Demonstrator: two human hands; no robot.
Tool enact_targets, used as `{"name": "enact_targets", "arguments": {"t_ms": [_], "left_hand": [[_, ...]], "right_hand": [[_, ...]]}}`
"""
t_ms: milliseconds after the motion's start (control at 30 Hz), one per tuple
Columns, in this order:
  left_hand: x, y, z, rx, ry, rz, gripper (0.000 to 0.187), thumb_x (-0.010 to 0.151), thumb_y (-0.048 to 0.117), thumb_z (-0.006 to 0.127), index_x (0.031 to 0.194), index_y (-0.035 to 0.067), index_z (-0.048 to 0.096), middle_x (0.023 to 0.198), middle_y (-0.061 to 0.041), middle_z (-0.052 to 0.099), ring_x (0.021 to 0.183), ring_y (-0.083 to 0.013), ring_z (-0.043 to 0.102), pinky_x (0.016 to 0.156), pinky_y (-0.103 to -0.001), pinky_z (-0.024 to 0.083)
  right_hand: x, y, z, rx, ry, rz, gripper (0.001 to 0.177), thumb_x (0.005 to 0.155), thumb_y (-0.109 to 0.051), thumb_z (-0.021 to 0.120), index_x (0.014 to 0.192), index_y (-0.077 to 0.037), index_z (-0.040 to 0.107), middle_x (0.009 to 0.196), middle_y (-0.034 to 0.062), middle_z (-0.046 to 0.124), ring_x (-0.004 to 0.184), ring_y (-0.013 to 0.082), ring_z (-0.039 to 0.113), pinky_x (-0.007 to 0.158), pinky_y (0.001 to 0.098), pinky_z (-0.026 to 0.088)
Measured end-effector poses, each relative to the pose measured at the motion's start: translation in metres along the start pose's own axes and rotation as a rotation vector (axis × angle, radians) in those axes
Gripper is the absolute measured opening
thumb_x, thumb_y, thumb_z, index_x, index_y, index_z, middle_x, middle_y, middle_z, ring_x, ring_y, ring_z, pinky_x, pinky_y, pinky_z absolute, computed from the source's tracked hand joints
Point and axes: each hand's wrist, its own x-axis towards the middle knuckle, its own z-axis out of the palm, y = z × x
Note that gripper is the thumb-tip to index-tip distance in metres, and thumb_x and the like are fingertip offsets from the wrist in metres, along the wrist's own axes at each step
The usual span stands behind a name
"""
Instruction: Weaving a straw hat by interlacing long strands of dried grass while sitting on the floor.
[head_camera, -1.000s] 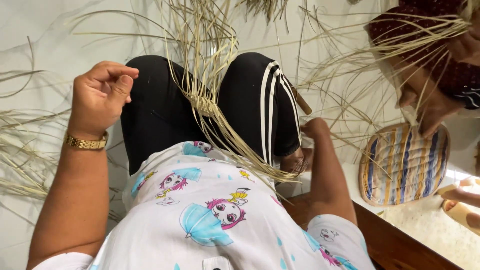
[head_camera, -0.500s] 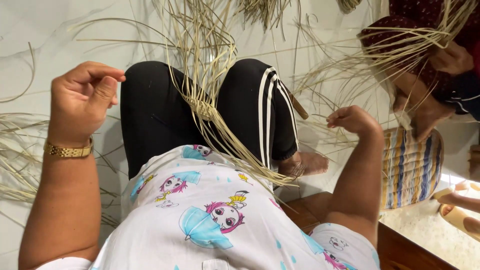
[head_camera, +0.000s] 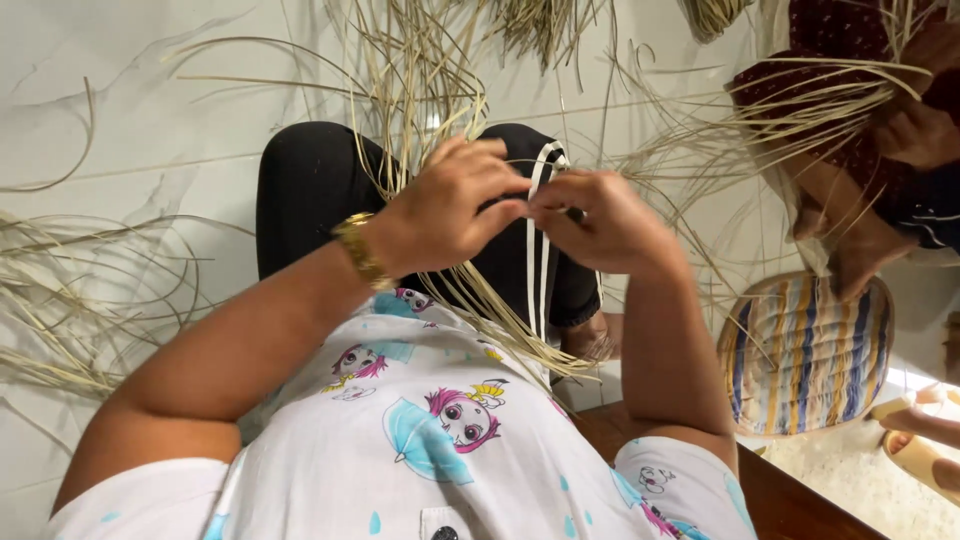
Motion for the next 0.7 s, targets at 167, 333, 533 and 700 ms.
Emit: {"name": "enact_targets", "arguments": {"t_ms": [167,333,533,700], "left_hand": [[0.010,-0.026,-0.001,-0.191,0.121,-0.196,0.047,0.105,0.034,0.064,0.066,0.011,0.054,0.052,-0.006,0.049,0.053,-0.0291,0.054,0.051,-0.034,0.044],[-0.002,-0.042,-0.071,-0.427,0.054,-0.671,0.034,0.108,0.038,0.054,0.086,0.013,0.061,0.060,0.009,0.044,0.045,-0.0020,0.035,0.033,-0.018,0.028],[-0.054,-0.078,-0.170,-0.945,0.529,-0.701,0.046,0.097,0.049,0.068,0.069,0.021,0.044,0.059,0.009,0.036,0.046,-0.0049,0.027,0.043,-0.021,0.021],[-0.077,-0.108,-0.212,-0.827,1.071,-0.629,0.031,0.090,0.011,0.066,0.065,0.011,0.048,0.051,-0.003,0.029,0.045,-0.0168,0.034,0.046,-0.030,0.025]], "right_hand": [[0.027,0.056,0.012,-0.144,0.190,0.087,0.011,0.083,-0.010,0.069,0.084,-0.020,0.072,0.072,0.0006,0.063,0.071,0.0235,0.066,0.068,0.0342,0.052],[0.030,0.102,-0.039,-0.173,0.184,0.514,0.020,0.093,-0.005,0.056,0.097,-0.005,0.076,0.088,0.0060,0.073,0.075,0.0153,0.064,0.062,0.0287,0.056],[-0.017,0.145,-0.095,-0.216,0.238,0.938,0.023,0.103,-0.008,0.055,0.120,-0.008,0.071,0.108,0.0101,0.072,0.080,0.0142,0.062,0.068,0.0245,0.056],[-0.023,0.143,-0.115,-0.452,0.456,1.040,0.014,0.106,-0.006,0.057,0.114,-0.004,0.067,0.105,0.0126,0.069,0.084,0.0212,0.064,0.075,0.0328,0.059]]}}
